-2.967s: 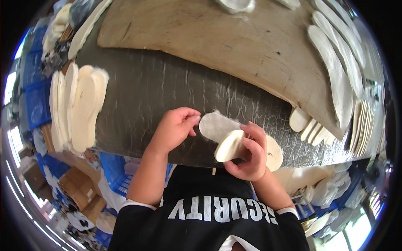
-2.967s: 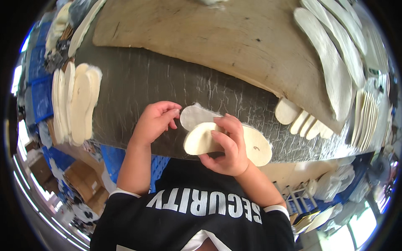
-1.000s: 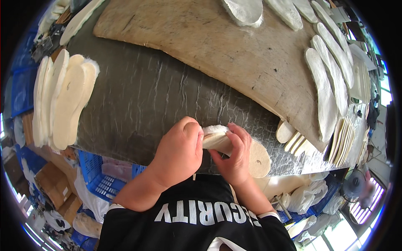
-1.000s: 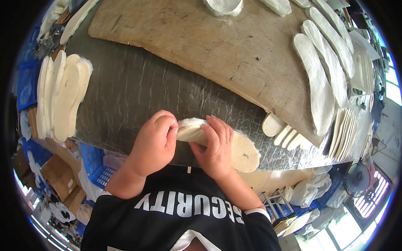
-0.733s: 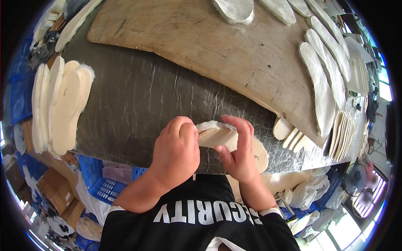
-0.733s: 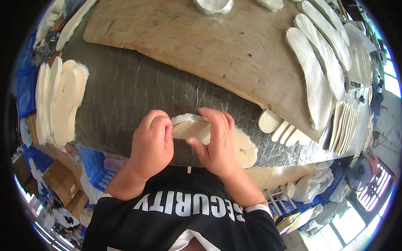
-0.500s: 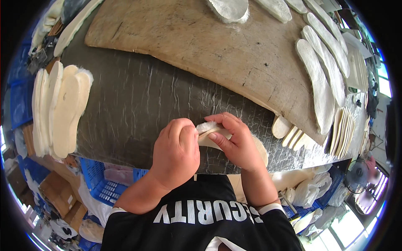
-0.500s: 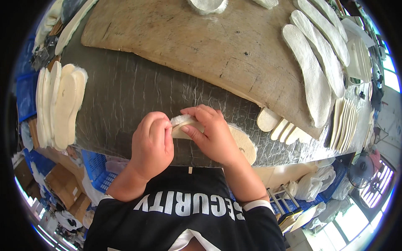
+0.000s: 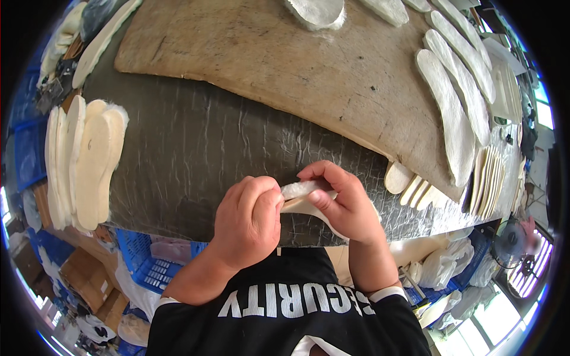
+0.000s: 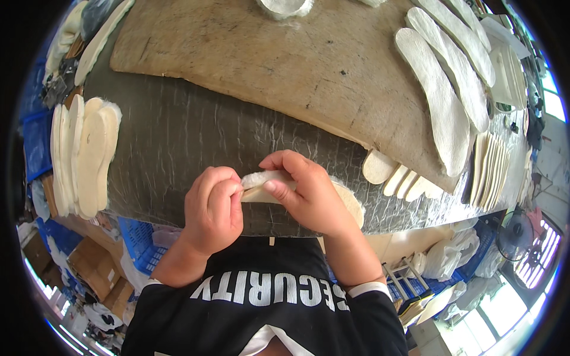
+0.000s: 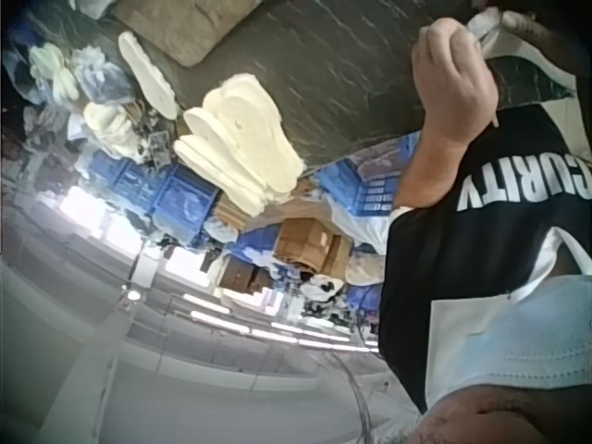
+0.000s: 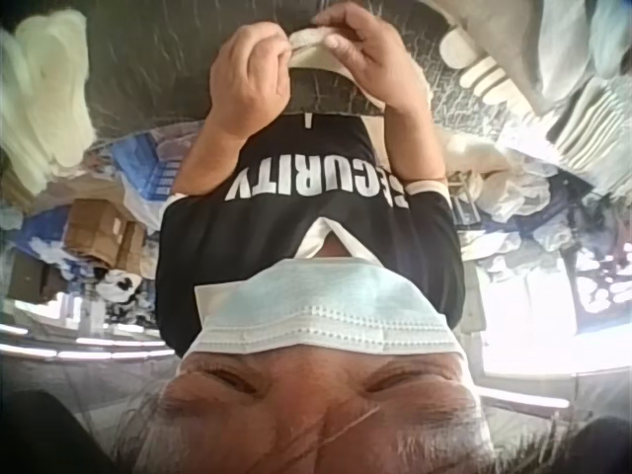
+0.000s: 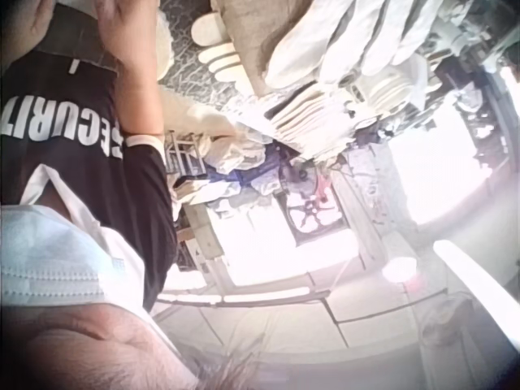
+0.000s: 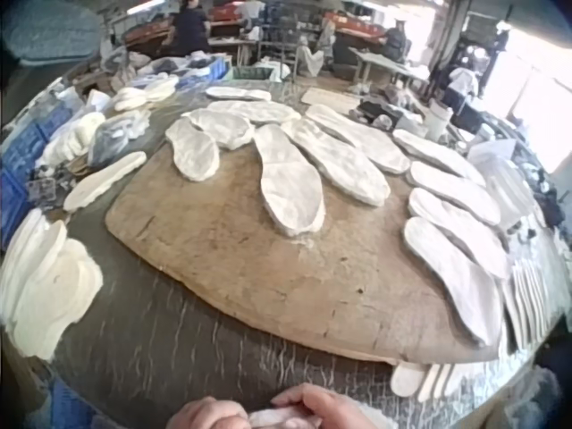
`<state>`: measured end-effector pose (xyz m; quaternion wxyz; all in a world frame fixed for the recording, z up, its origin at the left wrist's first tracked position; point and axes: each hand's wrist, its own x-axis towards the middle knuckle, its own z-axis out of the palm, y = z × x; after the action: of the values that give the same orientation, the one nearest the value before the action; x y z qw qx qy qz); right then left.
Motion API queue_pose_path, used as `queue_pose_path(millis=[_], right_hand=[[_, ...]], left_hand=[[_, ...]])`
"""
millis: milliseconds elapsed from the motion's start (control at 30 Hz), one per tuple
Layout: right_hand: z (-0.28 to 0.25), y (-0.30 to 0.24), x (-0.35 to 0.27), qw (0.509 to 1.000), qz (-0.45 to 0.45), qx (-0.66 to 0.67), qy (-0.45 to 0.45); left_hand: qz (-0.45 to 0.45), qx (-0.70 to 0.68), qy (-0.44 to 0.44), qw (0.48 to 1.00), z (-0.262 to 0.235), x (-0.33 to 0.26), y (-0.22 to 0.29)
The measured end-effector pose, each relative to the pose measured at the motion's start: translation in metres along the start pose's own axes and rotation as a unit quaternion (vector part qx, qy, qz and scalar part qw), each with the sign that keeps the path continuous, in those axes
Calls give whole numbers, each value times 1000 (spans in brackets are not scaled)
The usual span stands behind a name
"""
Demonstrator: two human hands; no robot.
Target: The recorder is inspecting and handling a large number of white shoe insoles on a work table in a shoe manufacturing environment.
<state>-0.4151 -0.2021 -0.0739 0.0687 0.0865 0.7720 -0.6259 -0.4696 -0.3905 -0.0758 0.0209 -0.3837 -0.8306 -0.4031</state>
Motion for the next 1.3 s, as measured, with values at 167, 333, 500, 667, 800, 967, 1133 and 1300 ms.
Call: queue_pose_path(millis=[167, 333, 500, 667, 800, 967, 1133, 1300], right_hand=[[-25, 2, 14, 982, -37, 65, -173], [-33, -6, 27, 953, 14, 113, -281], [-27, -14, 28, 955, 117, 93, -257], [-20, -11, 25, 959, 125, 116, -228], [-16, -7, 26, 961, 111, 127, -221], [-15, -7, 26, 957, 159, 144, -197], [-15, -6, 25, 958, 154, 151, -190], [-15, -7, 25, 960, 127, 139, -206]], left_hand=[[54, -19, 3, 998, -3, -1, -4], [89, -22, 24, 995, -2, -3, -3], [49, -85, 18, 995, -6, -7, -6], [-20, -206, 2, 978, -14, -6, -4], [-24, -170, 9, 985, -10, -8, -7], [39, -167, -3, 985, -11, -1, -9], [-139, -305, -25, 942, -4, -6, -3], [-249, -402, -24, 881, -1, -6, -4]])
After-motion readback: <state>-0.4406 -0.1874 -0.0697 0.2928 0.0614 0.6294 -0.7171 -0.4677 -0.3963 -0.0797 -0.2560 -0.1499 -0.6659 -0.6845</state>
